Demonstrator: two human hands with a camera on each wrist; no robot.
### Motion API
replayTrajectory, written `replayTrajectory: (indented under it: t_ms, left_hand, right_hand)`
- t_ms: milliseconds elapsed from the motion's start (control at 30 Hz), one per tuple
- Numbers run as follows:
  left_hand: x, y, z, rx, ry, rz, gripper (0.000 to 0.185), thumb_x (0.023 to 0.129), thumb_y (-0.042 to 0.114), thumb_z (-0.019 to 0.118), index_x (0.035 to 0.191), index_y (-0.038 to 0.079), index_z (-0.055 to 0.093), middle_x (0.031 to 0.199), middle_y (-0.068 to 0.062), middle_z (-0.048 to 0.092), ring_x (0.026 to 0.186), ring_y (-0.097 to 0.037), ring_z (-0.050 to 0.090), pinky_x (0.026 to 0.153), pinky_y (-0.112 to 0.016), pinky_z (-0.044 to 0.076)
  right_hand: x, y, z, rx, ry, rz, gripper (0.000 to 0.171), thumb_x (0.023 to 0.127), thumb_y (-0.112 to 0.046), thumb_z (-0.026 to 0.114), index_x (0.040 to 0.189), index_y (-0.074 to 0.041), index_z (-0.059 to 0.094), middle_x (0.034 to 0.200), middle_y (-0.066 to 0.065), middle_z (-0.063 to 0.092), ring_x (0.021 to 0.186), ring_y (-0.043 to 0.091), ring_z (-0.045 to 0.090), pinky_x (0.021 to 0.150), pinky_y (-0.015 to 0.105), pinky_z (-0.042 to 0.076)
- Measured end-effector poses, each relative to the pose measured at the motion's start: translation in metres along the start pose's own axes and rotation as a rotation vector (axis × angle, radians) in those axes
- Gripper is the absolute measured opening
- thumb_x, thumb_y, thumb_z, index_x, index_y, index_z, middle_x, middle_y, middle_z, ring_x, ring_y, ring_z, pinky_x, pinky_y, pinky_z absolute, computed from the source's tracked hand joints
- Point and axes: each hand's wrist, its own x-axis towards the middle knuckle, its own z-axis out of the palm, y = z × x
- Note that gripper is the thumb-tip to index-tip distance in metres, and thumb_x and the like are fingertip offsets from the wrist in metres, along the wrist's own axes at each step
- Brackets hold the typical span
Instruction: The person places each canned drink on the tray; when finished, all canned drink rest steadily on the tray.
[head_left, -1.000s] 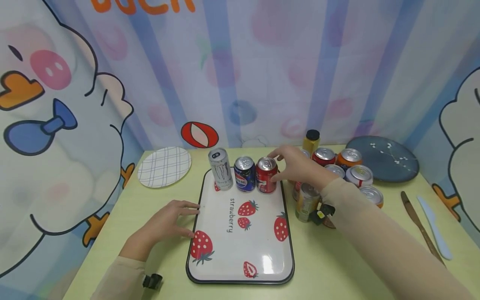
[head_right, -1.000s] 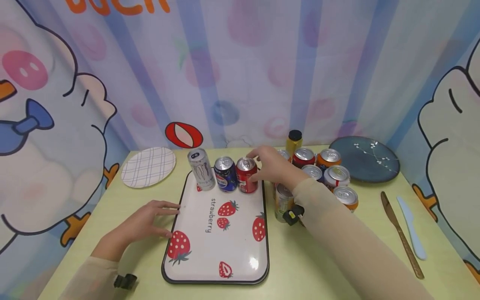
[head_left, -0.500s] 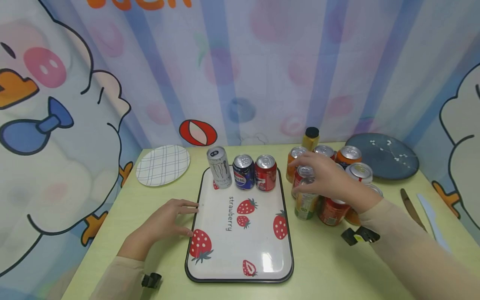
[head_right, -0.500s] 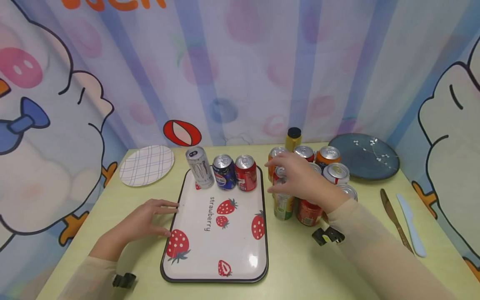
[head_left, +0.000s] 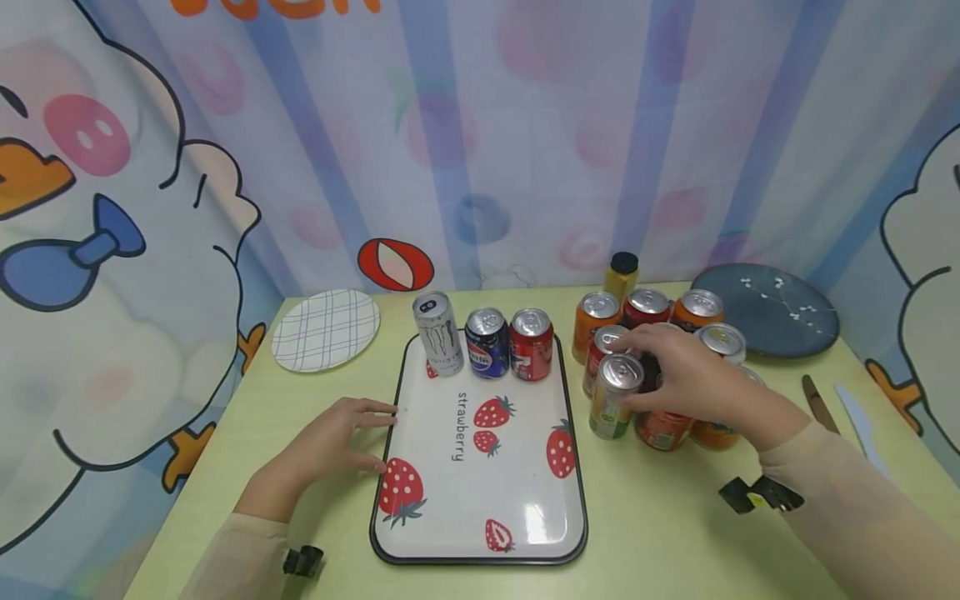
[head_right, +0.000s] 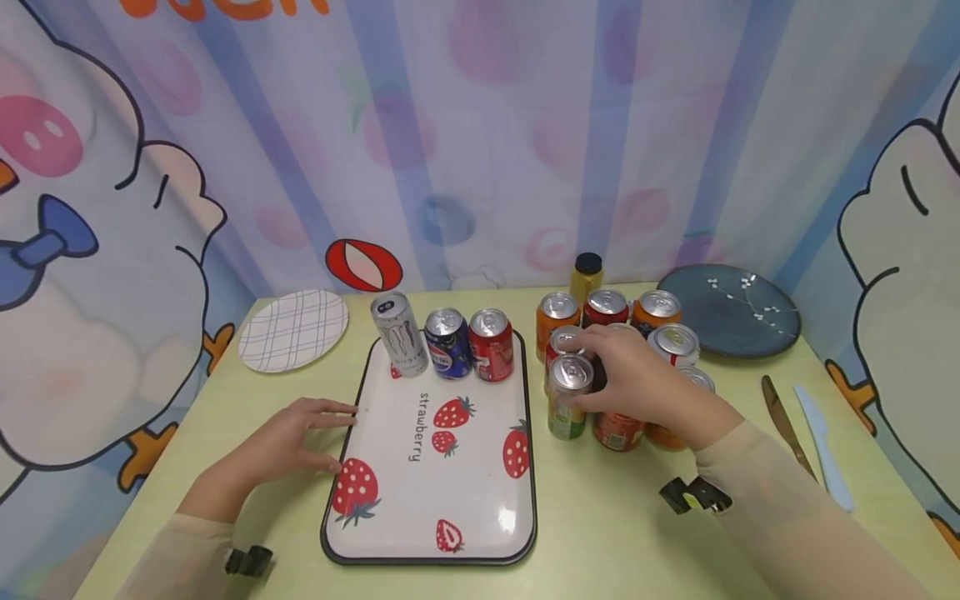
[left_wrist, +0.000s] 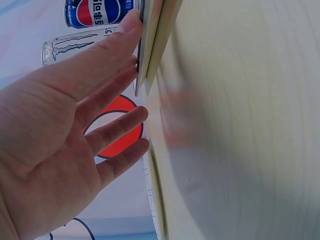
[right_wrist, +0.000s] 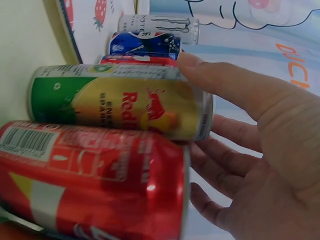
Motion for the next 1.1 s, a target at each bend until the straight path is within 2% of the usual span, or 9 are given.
replayTrajectory:
  t_ms: [167, 367, 533, 633, 733, 900, 1100]
  left_hand:
    - [-0.001, -0.001, 0.001, 0.003, 0.002, -0.004, 0.068, 0.072, 0.036, 0.095, 0.132, 0.013, 0.072, 0.144, -0.004, 0.063, 0.137, -0.037, 0.052, 0.116, -0.059, 0.044]
    - [-0.002, -0.001, 0.002, -0.006, 0.001, 0.001, 0.069, 0.072, 0.035, 0.095, 0.132, 0.013, 0.072, 0.144, -0.004, 0.063, 0.138, -0.037, 0.051, 0.116, -0.059, 0.043]
    - [-0.003, 0.001, 0.002, -0.005, -0.003, -0.007, 0.069, 0.072, 0.034, 0.095, 0.133, 0.013, 0.072, 0.145, -0.004, 0.063, 0.138, -0.037, 0.051, 0.116, -0.058, 0.043]
    - [-0.003, 0.002, 0.001, -0.001, -0.003, -0.007, 0.068, 0.072, 0.034, 0.095, 0.133, 0.012, 0.072, 0.145, -0.004, 0.063, 0.137, -0.037, 0.051, 0.116, -0.058, 0.043]
    - [-0.004, 0.002, -0.001, 0.004, -0.003, -0.001, 0.068, 0.073, 0.033, 0.094, 0.132, 0.012, 0.072, 0.144, -0.005, 0.063, 0.137, -0.038, 0.052, 0.116, -0.059, 0.043]
    - [-0.004, 0.001, -0.001, 0.009, -0.007, -0.005, 0.068, 0.072, 0.033, 0.094, 0.133, 0.012, 0.072, 0.145, -0.006, 0.063, 0.137, -0.038, 0.052, 0.116, -0.059, 0.043]
    - [-0.001, -0.001, 0.000, 0.015, -0.009, -0.006, 0.069, 0.073, 0.035, 0.094, 0.134, 0.014, 0.071, 0.145, -0.005, 0.062, 0.138, -0.036, 0.051, 0.117, -0.058, 0.043]
  right_hand:
    - [-0.001, 0.005, 0.004, 0.022, 0.043, -0.019, 0.049, 0.076, -0.019, 0.091, 0.120, -0.009, 0.071, 0.117, 0.009, 0.071, 0.107, 0.026, 0.068, 0.087, 0.048, 0.060]
    - [0.003, 0.000, 0.008, 0.048, 0.063, 0.023, 0.049, 0.070, -0.020, 0.094, 0.114, -0.014, 0.072, 0.104, 0.000, 0.072, 0.091, 0.015, 0.065, 0.078, 0.037, 0.059]
    - [0.012, -0.015, 0.011, 0.103, 0.089, -0.007, 0.049, 0.071, -0.019, 0.094, 0.115, -0.018, 0.072, 0.106, -0.003, 0.073, 0.093, 0.015, 0.067, 0.079, 0.037, 0.061]
    - [0.023, -0.028, 0.015, 0.146, 0.106, -0.034, 0.050, 0.071, -0.018, 0.094, 0.116, -0.017, 0.072, 0.109, -0.003, 0.073, 0.098, 0.015, 0.069, 0.080, 0.037, 0.061]
    - [0.036, -0.043, 0.023, 0.197, 0.111, -0.053, 0.051, 0.070, -0.018, 0.094, 0.116, -0.015, 0.072, 0.106, -0.002, 0.072, 0.092, 0.015, 0.065, 0.073, 0.035, 0.059]
    - [0.061, -0.068, 0.047, 0.266, 0.129, -0.088, 0.050, 0.070, -0.018, 0.093, 0.117, -0.013, 0.073, 0.105, -0.002, 0.071, 0.092, 0.016, 0.065, 0.077, 0.037, 0.059]
    - [0.090, -0.090, 0.074, 0.316, 0.135, -0.066, 0.050, 0.072, -0.018, 0.091, 0.119, -0.014, 0.073, 0.107, -0.002, 0.070, 0.096, 0.016, 0.065, 0.081, 0.034, 0.062]
